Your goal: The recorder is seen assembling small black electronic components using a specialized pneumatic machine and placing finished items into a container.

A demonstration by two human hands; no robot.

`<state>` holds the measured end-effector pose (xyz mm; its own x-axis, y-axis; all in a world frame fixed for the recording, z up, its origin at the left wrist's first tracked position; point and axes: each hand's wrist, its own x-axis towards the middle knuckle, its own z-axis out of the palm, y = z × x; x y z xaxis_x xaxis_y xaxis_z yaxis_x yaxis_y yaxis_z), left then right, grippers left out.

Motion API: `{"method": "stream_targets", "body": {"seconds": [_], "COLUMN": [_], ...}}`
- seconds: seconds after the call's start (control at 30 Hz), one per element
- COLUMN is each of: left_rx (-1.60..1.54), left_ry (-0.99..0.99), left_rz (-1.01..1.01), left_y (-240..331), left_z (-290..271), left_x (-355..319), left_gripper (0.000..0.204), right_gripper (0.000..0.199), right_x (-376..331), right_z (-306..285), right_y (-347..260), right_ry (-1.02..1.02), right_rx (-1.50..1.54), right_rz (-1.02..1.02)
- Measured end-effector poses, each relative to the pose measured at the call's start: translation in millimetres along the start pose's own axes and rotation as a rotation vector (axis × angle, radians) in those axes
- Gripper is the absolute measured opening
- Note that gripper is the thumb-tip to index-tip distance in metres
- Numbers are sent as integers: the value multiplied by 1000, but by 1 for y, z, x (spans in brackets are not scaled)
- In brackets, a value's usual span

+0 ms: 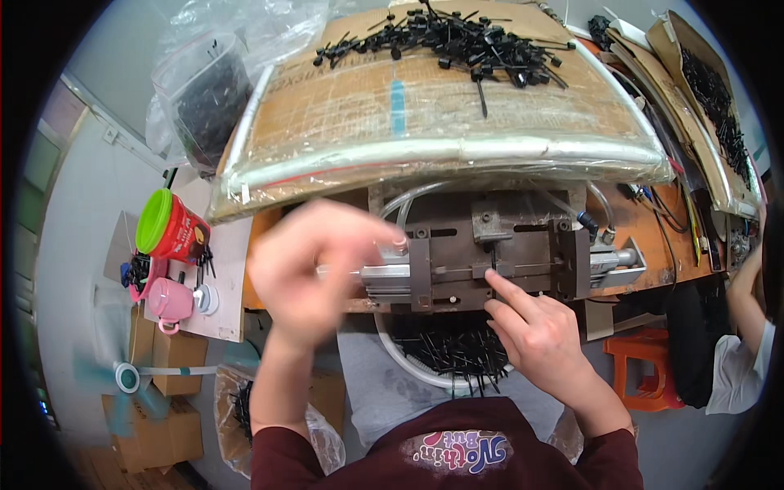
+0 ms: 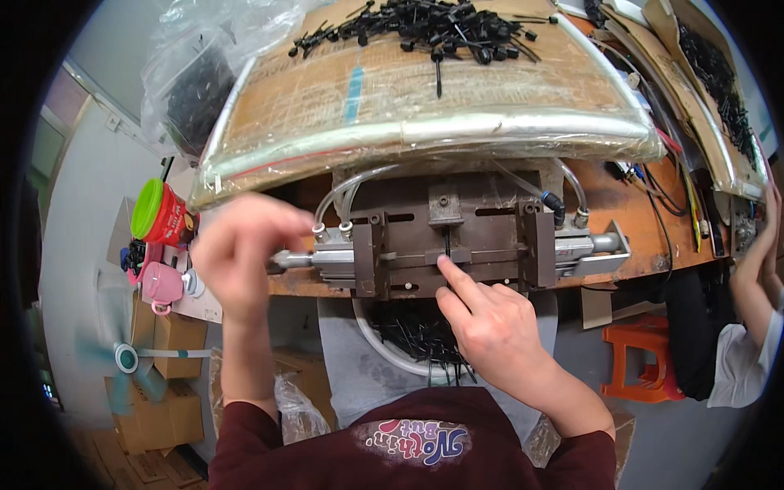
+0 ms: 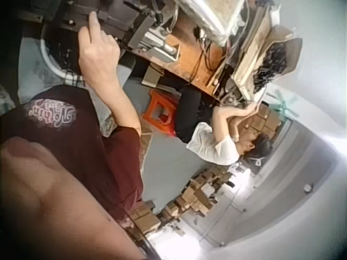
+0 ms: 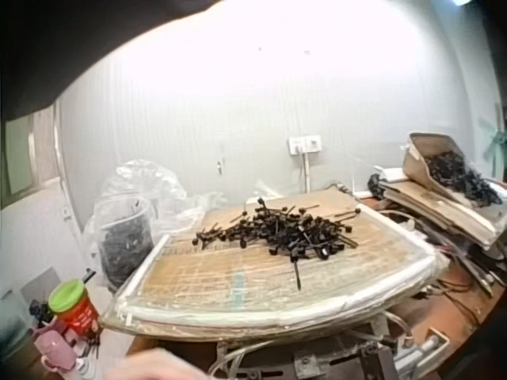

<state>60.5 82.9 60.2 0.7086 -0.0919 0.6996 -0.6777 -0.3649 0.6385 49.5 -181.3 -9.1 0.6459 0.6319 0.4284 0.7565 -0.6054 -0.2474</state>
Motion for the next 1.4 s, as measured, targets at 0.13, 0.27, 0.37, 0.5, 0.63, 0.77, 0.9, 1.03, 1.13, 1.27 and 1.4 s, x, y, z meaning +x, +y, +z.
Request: {"method": "stream_targets", "body": {"seconds": [0.13, 0.27, 0.37, 0.5, 0.63, 0.77, 0.9, 1.03, 1.13, 1.27, 1.4], "left_rx": [19, 157, 584, 842, 749, 562, 219, 223, 73, 35, -149], "left_ry": [306, 311, 141, -37, -39, -33, -229, -283, -280, -185, -242], "left_rz": [-183, -251, -197, -255, -397, -535, -618, -625, -713, -670, -728], "left_y": [-48, -110, -164, -231, -285, -316, -307, -269, -246, -227, -201], "left_z": [-28, -61, -80, -74, -78, -70, -41, -12, -13, -9, -12], "left_x": [67, 129, 161, 200, 237, 241, 248, 245, 246, 221, 202], "left_gripper": [26, 28, 35, 63, 83, 86, 85, 72, 69, 77, 83], "right_gripper": [22, 30, 22, 56, 81, 79, 72, 70, 68, 71, 66], "right_x": [10, 51, 110, 190, 257, 304, 317, 320, 320, 314, 304], "right_z": [-25, -53, -66, -70, -54, -8, -6, -5, -9, -9, -7], "right_y": [5, 39, 123, 297, 374, 353, 328, 306, 285, 251, 241], "right_ry": [-155, 10, 393, 461, 321, 141, -10, -166, -204, -260, -211], "right_rx": [257, 217, 103, -45, 188, 453, 627, 652, 669, 746, 824], "right_rz": [-118, -246, -101, 371, 706, 485, 314, 176, 170, 136, 65]}}
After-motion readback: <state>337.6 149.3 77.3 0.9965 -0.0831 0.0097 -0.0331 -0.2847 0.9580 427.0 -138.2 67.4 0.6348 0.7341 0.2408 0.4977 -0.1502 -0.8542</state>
